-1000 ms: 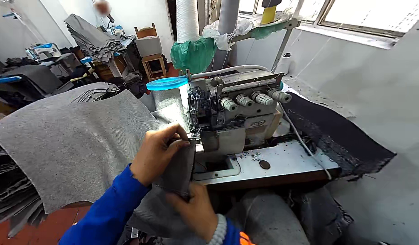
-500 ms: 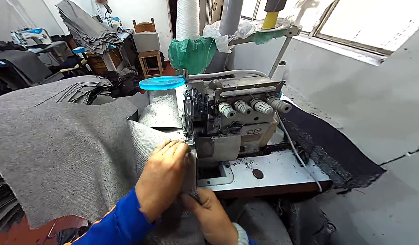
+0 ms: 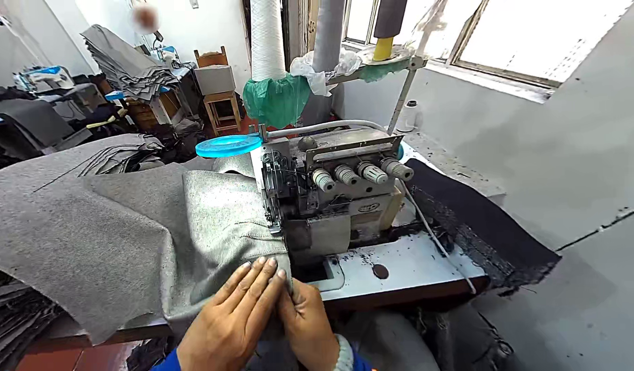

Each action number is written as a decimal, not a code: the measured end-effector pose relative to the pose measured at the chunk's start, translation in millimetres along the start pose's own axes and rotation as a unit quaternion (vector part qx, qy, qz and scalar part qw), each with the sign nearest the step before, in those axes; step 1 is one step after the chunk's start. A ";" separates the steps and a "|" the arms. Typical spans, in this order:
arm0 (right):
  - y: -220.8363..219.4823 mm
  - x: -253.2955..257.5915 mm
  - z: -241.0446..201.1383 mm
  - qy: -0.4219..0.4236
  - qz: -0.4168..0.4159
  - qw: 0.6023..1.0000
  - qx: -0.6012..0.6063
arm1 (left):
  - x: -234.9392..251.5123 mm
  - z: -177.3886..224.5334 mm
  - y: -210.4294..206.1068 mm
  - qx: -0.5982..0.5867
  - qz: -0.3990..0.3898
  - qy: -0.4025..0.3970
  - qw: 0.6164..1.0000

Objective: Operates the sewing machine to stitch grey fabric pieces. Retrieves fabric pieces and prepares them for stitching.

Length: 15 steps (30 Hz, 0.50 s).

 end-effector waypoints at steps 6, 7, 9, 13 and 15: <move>-6.7 18.5 2.0 0.058 0.062 0.993 -0.081 | 29.7 -30.7 11.6 -0.058 -0.010 -0.038 0.998; -6.2 22.4 3.0 0.063 0.064 0.992 -0.088 | 33.0 -35.2 11.8 -0.075 -0.010 -0.027 0.997; -3.8 29.9 2.5 0.095 0.075 0.985 -0.122 | 38.2 -44.1 10.9 -0.099 -0.005 -0.012 0.995; -1.1 22.6 0.6 0.192 0.096 0.962 -0.168 | 36.7 -64.4 5.4 -0.102 -0.001 -0.001 0.995; 2.9 7.9 7.8 0.190 0.102 0.962 -0.169 | 32.3 -68.4 2.6 -0.107 -0.002 0.013 0.994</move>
Point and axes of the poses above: each hand's wrist, its own x-axis towards the middle knuckle, its own y-axis out of the back of the hand, z = x × y, the point moved 4 cm from there along x, towards the middle knuckle, and after that the axes turned 14 degrees about -x, right-handed, at the moved point
